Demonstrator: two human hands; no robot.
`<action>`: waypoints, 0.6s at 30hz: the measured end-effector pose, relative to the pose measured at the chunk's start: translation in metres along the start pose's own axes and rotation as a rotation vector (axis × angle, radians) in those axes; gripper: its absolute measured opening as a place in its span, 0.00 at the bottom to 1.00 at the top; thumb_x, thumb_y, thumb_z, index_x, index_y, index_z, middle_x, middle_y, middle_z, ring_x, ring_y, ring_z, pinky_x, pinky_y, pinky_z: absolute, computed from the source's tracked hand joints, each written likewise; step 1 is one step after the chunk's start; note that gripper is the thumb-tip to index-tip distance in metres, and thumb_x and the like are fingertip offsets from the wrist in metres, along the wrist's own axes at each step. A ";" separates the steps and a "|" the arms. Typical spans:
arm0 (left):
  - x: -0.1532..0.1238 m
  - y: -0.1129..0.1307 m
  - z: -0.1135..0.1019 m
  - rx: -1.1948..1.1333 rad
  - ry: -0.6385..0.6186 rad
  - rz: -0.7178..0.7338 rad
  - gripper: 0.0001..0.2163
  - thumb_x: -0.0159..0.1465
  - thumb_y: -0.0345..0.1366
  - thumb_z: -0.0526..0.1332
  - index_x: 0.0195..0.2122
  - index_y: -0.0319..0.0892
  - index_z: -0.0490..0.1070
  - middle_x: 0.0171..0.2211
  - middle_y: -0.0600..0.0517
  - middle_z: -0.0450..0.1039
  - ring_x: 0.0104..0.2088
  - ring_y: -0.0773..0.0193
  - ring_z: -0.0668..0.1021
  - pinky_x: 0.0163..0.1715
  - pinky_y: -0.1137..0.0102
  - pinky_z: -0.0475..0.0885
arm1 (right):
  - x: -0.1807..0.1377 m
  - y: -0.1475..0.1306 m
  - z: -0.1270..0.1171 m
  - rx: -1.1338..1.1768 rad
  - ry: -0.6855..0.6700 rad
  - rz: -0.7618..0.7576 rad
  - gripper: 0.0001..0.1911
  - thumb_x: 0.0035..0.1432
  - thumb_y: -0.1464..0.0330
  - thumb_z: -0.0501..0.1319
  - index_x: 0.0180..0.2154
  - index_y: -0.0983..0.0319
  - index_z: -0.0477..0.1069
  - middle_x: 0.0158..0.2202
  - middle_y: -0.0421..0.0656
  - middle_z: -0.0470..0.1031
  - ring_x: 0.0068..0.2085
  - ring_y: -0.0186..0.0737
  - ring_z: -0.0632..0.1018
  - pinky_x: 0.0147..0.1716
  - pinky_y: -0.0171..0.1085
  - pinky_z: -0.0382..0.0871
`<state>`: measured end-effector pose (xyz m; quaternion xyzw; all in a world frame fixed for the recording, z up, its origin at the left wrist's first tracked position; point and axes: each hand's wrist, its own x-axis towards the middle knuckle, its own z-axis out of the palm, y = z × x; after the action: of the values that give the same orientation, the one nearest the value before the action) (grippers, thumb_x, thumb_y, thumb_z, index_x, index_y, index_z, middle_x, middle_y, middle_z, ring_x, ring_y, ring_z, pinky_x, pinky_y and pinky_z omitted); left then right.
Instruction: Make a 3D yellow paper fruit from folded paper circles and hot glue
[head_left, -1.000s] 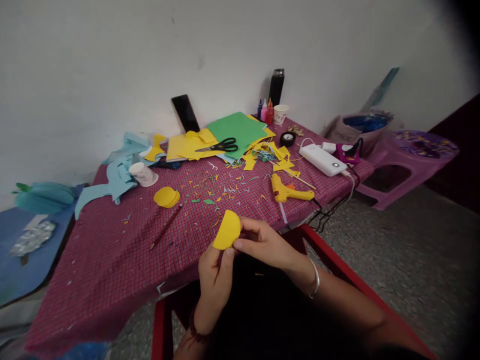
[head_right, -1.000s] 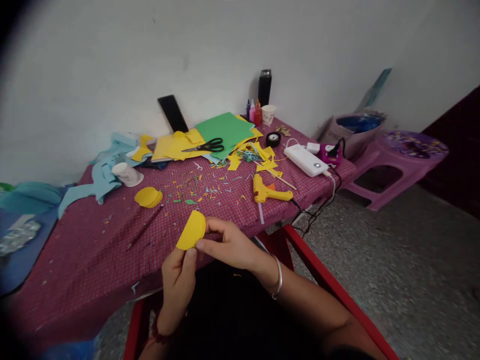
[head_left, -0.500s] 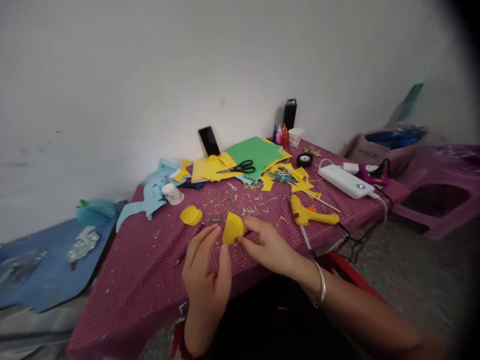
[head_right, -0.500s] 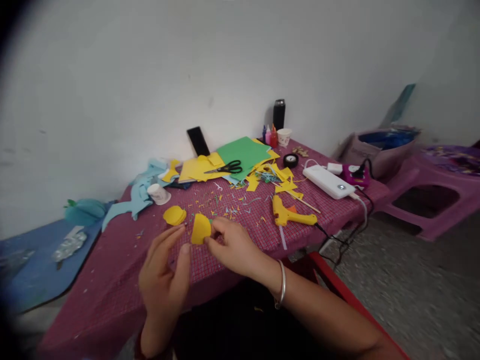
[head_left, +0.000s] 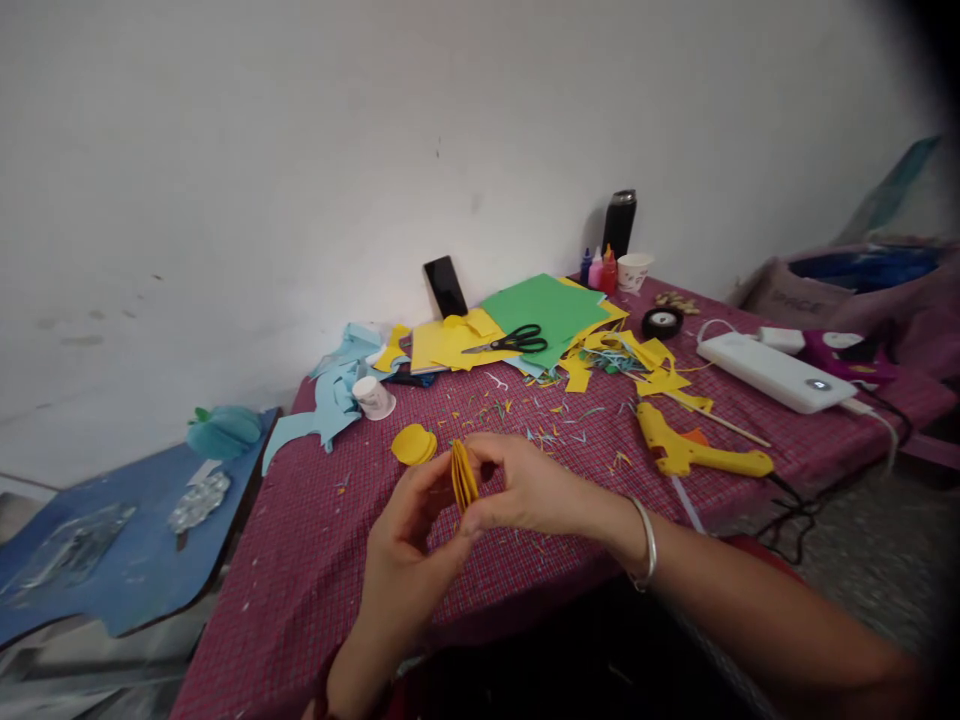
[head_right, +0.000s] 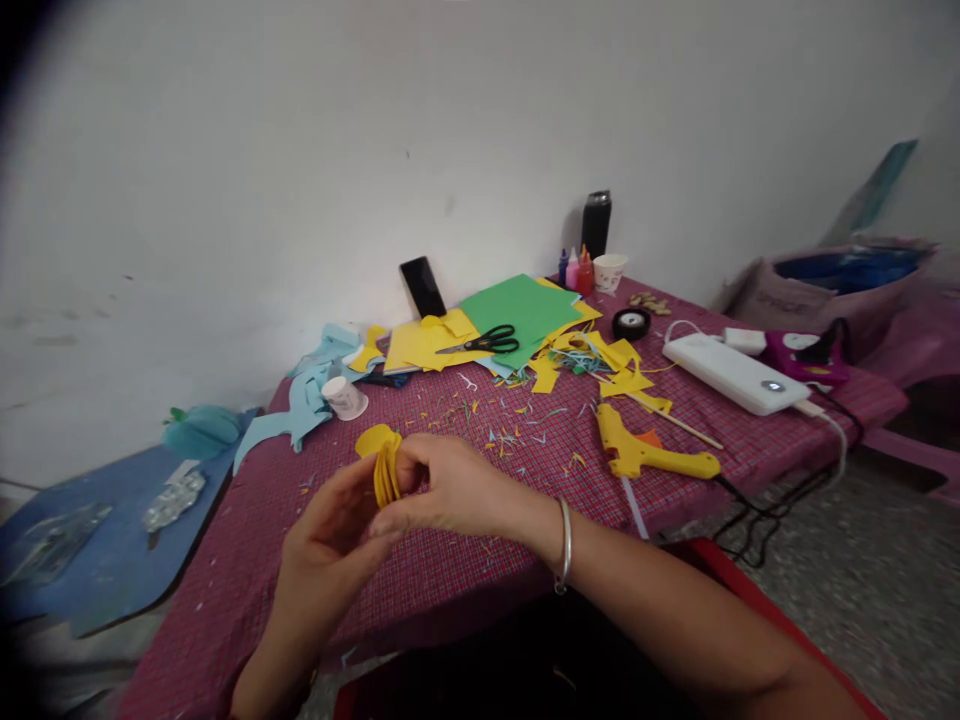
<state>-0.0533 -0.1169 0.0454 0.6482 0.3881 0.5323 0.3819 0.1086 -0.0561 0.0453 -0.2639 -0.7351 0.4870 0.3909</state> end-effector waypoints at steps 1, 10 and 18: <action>0.003 -0.004 -0.004 0.000 0.003 0.003 0.26 0.55 0.24 0.66 0.53 0.55 0.69 0.51 0.52 0.74 0.49 0.63 0.78 0.50 0.70 0.74 | 0.004 0.003 0.002 0.019 -0.001 0.009 0.19 0.43 0.61 0.72 0.24 0.60 0.63 0.25 0.34 0.66 0.27 0.32 0.65 0.28 0.34 0.60; 0.028 -0.047 -0.031 -0.151 -0.056 -0.141 0.24 0.54 0.24 0.67 0.50 0.54 0.72 0.47 0.52 0.78 0.46 0.65 0.80 0.46 0.74 0.75 | 0.026 0.039 0.006 0.269 -0.019 0.174 0.18 0.41 0.63 0.73 0.35 0.62 0.73 0.31 0.38 0.72 0.32 0.35 0.70 0.34 0.37 0.65; 0.034 -0.071 -0.038 -0.415 0.030 -0.390 0.20 0.52 0.29 0.70 0.46 0.49 0.75 0.46 0.52 0.78 0.45 0.65 0.79 0.46 0.73 0.74 | 0.033 0.059 0.006 0.400 -0.023 0.208 0.24 0.39 0.57 0.73 0.38 0.61 0.74 0.36 0.40 0.76 0.37 0.38 0.75 0.38 0.38 0.70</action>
<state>-0.0931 -0.0541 -0.0001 0.4613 0.3937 0.5263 0.5960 0.0855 -0.0112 0.0003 -0.2499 -0.5971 0.6638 0.3748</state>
